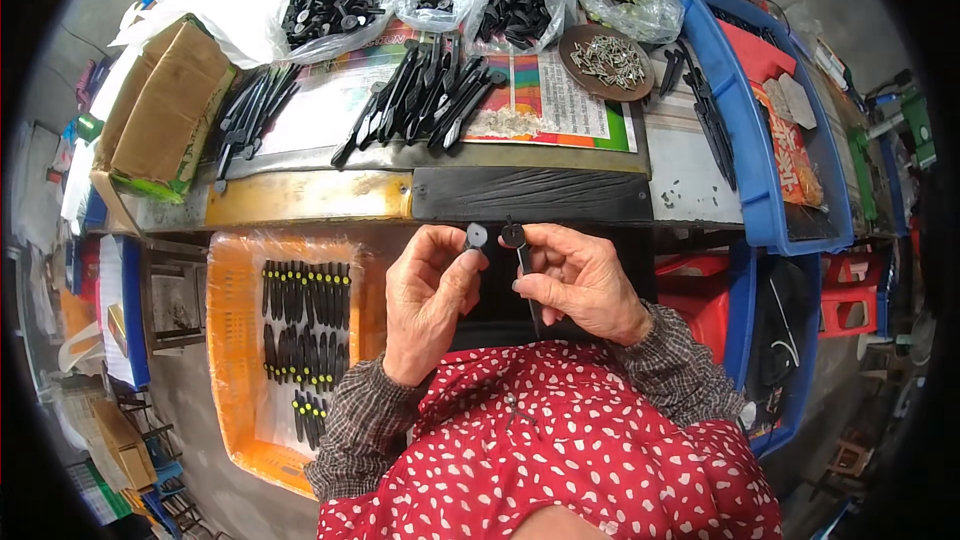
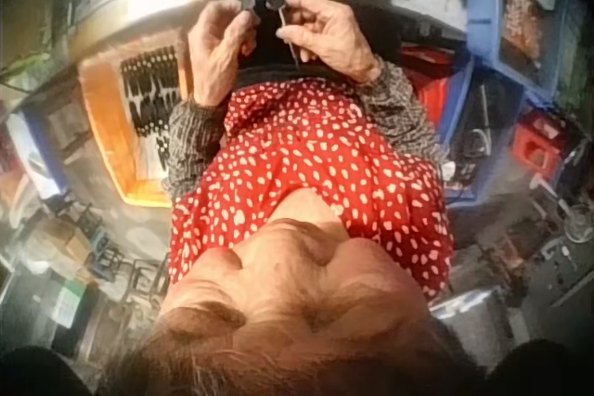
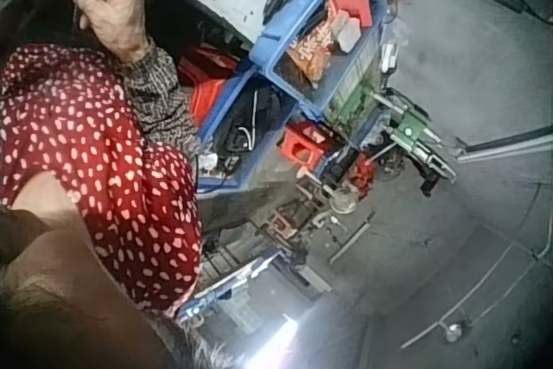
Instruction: The person assembles small black plastic components by hand at a workstation.
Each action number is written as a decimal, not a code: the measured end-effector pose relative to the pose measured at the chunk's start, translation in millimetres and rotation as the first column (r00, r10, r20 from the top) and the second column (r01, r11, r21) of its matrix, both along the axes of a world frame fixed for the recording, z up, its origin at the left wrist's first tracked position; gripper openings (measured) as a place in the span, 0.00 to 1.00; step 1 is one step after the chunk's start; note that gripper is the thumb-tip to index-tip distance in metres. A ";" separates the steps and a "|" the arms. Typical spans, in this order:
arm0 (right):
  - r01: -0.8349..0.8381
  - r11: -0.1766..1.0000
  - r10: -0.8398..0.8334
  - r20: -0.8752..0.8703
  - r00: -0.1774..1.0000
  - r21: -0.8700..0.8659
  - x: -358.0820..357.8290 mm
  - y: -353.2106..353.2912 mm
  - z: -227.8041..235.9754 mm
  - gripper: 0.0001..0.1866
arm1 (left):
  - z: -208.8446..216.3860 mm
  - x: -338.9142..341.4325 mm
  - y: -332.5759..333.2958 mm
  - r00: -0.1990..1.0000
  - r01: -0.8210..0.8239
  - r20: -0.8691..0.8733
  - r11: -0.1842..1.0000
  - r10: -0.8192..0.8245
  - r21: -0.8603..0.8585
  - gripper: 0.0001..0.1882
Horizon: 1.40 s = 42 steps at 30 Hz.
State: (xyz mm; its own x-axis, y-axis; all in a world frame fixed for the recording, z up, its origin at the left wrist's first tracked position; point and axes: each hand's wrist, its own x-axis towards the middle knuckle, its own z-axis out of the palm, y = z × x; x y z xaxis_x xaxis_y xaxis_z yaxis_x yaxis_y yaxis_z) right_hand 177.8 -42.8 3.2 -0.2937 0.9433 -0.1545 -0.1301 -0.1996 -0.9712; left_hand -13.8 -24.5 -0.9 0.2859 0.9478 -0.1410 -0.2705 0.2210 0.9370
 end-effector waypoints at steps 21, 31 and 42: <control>0.031 0.998 -0.030 -0.018 0.999 0.055 -4.3 -5.4 -8.2 0.26 | 1.7 17.0 -9.1 0.999 -0.038 -0.024 0.999 0.038 0.019 0.07; 0.038 0.993 -0.039 0.002 0.999 0.108 -6.9 -7.4 -11.4 0.28 | -3.0 18.4 -8.5 0.998 -0.053 0.032 0.998 0.054 -0.027 0.07; 0.055 0.986 -0.059 0.021 0.998 0.160 -12.5 -8.6 -15.5 0.28 | -10.4 15.8 -7.8 0.999 0.012 0.048 0.999 -0.010 -0.052 0.06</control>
State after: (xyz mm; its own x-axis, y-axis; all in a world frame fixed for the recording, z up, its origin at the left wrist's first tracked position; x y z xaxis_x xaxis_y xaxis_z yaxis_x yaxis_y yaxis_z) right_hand 165.3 -51.4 -12.3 -0.2371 0.9714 -0.0080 -0.1119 -0.0355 -0.9931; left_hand 2.0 -32.3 -11.3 0.3037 0.9364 -0.1760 -0.3120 0.2723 0.9102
